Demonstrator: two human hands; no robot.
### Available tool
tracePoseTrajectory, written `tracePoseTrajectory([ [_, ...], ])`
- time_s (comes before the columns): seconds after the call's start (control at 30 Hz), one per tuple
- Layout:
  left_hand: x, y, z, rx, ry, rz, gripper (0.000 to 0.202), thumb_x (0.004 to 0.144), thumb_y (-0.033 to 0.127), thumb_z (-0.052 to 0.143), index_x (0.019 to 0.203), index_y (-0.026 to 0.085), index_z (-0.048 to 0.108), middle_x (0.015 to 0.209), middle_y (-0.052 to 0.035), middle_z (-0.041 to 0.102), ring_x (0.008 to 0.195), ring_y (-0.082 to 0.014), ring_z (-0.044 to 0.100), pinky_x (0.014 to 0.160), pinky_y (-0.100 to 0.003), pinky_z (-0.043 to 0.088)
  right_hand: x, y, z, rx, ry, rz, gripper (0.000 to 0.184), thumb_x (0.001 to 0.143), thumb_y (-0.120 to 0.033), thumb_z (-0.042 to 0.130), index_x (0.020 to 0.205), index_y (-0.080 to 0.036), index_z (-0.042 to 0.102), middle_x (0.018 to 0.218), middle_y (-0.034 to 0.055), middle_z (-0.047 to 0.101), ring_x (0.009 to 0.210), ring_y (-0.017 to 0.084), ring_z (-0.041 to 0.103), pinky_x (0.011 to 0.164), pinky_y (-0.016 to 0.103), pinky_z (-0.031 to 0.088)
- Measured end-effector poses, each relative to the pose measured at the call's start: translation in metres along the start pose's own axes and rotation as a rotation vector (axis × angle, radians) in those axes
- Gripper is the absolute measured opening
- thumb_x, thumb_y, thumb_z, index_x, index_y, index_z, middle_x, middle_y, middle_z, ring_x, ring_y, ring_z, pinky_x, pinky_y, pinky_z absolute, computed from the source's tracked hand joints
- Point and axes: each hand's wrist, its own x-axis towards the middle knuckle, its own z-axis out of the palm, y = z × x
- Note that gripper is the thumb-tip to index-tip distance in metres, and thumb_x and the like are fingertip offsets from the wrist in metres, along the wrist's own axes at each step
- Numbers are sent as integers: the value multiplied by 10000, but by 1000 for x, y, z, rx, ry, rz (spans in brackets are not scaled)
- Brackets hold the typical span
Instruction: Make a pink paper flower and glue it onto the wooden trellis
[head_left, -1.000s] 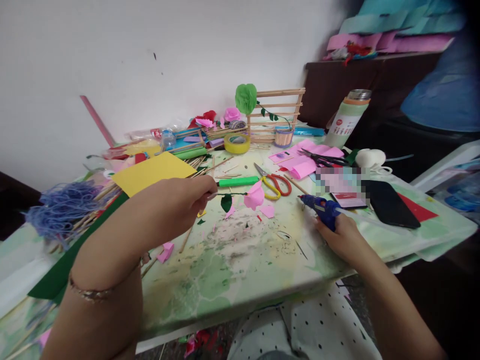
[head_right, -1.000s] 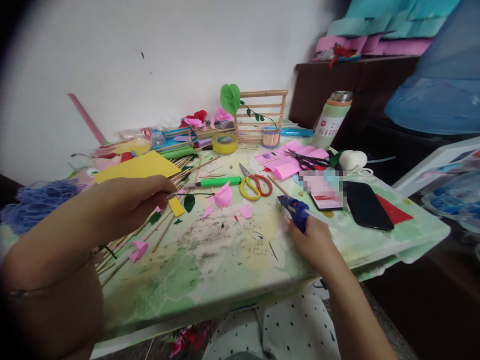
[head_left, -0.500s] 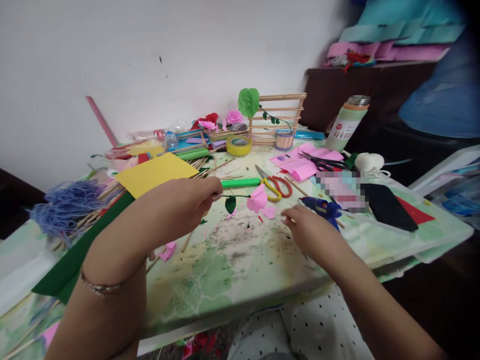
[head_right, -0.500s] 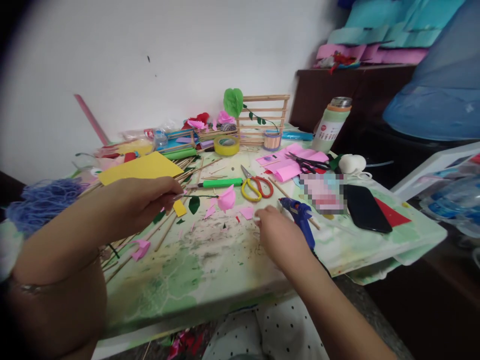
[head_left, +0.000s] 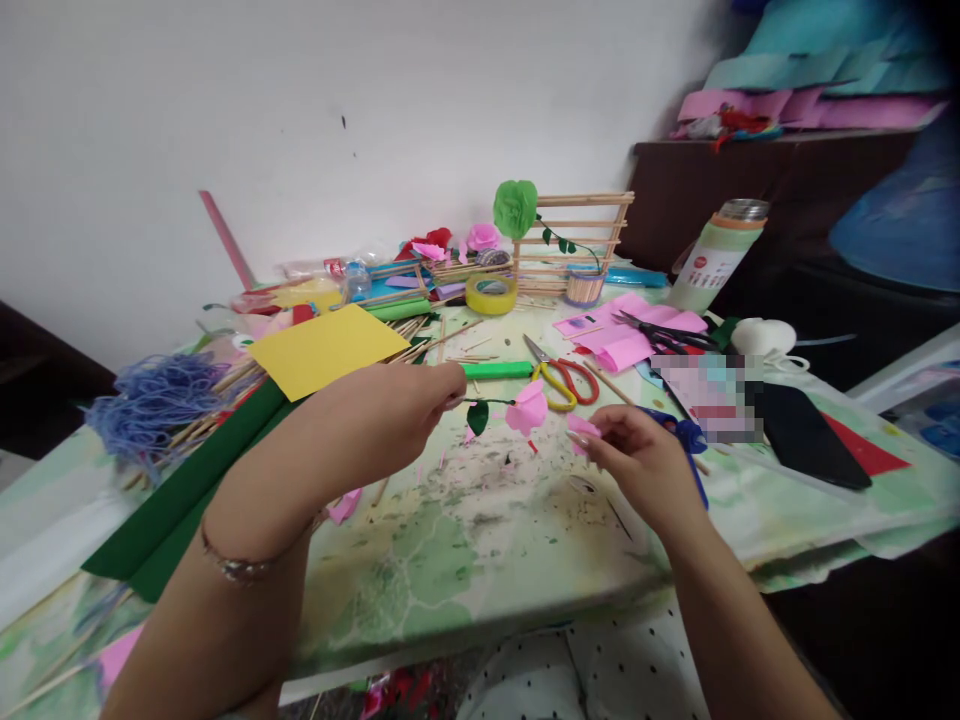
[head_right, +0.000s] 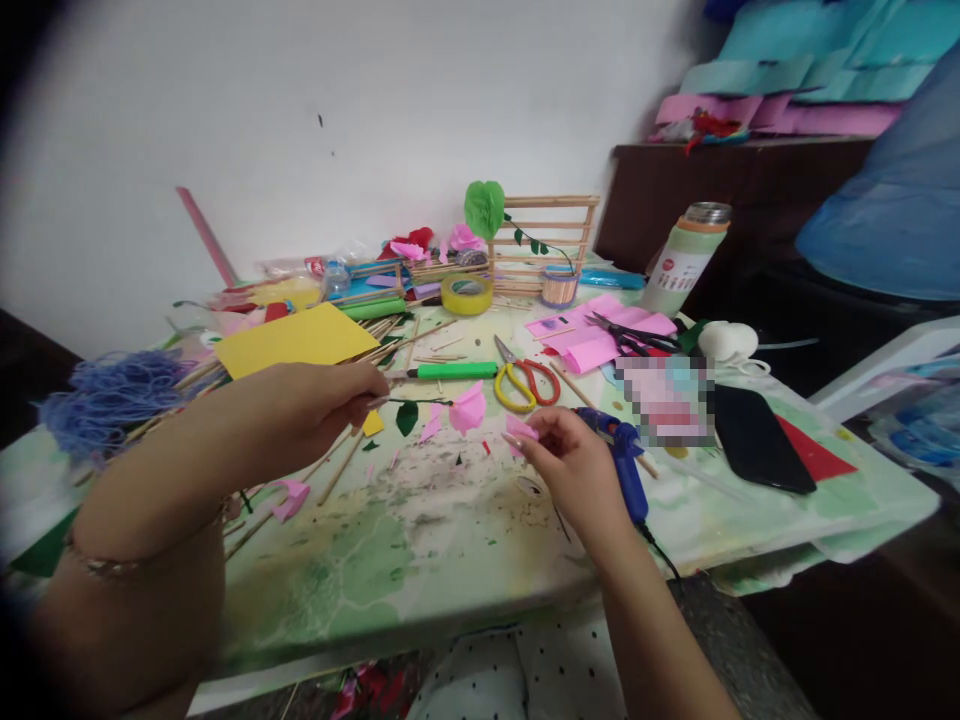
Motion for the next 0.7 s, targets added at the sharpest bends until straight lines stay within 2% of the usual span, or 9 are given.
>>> tracePoseTrajectory([
  [0.07, 1, 3, 0, 2, -6, 28, 172, 817, 121, 379, 828, 229, 512, 687, -8, 624, 574, -164, 545, 509, -267, 291, -12, -18, -7, 183, 62, -27, 167, 741, -343, 725, 798, -209, 643, 667, -15, 606, 570, 119, 555, 510, 241, 461],
  [0.13, 1, 5, 0, -1, 1, 47, 179, 794, 90, 381, 802, 228, 495, 653, 0, 600, 552, -158, 526, 494, -263, 273, -25, -37, -12, 199, 98, -77, 90, 747, -287, 725, 819, -237, 704, 715, 0, 664, 593, 123, 588, 519, 241, 481],
  [0.2, 2, 7, 1, -3, 4, 49, 187, 780, 70, 386, 781, 228, 487, 630, 6, 584, 528, -152, 506, 479, -262, 257, -36, -54, -14, 216, 155, -120, 148, 743, -236, 730, 883, -283, 738, 771, 2, 705, 639, 137, 627, 542, 247, 506],
  [0.3, 4, 7, 2, -1, -8, 62, 184, 780, 64, 400, 769, 226, 488, 626, 6, 583, 507, -146, 491, 465, -265, 242, -43, -67, -11, 336, 196, -122, 246, 691, -225, 780, 917, -316, 746, 701, -8, 712, 628, 166, 651, 558, 281, 536],
  [0.4, 5, 9, 3, 7, -12, 78, 184, 793, 66, 406, 780, 224, 499, 656, -1, 605, 528, -148, 515, 465, -268, 237, -37, -60, 0, 372, 205, -49, 131, 638, -252, 820, 737, -271, 736, 639, -2, 699, 580, 163, 632, 531, 282, 522],
  [0.47, 5, 11, 3, 13, -11, 85, 196, 789, 51, 410, 787, 223, 503, 655, 3, 606, 526, -145, 520, 466, -269, 229, -28, -48, 9, 348, 231, 3, 121, 634, -287, 820, 670, -238, 715, 657, 5, 695, 589, 150, 609, 533, 270, 497],
  [0.6, 6, 16, 3, 23, -25, 87, 209, 776, 27, 432, 791, 221, 511, 596, 20, 558, 471, -133, 479, 462, -272, 215, -13, -26, 24, 314, 242, 117, 194, 687, -378, 782, 722, -203, 704, 679, 1, 661, 603, 129, 548, 559, 265, 441],
  [0.7, 6, 19, 2, 21, -48, 77, 227, 761, 12, 437, 797, 219, 522, 582, 23, 546, 469, -137, 479, 466, -270, 226, -10, -20, 31, 256, 209, 168, 244, 712, -422, 759, 761, -190, 700, 690, 6, 653, 607, 128, 520, 565, 268, 406],
])
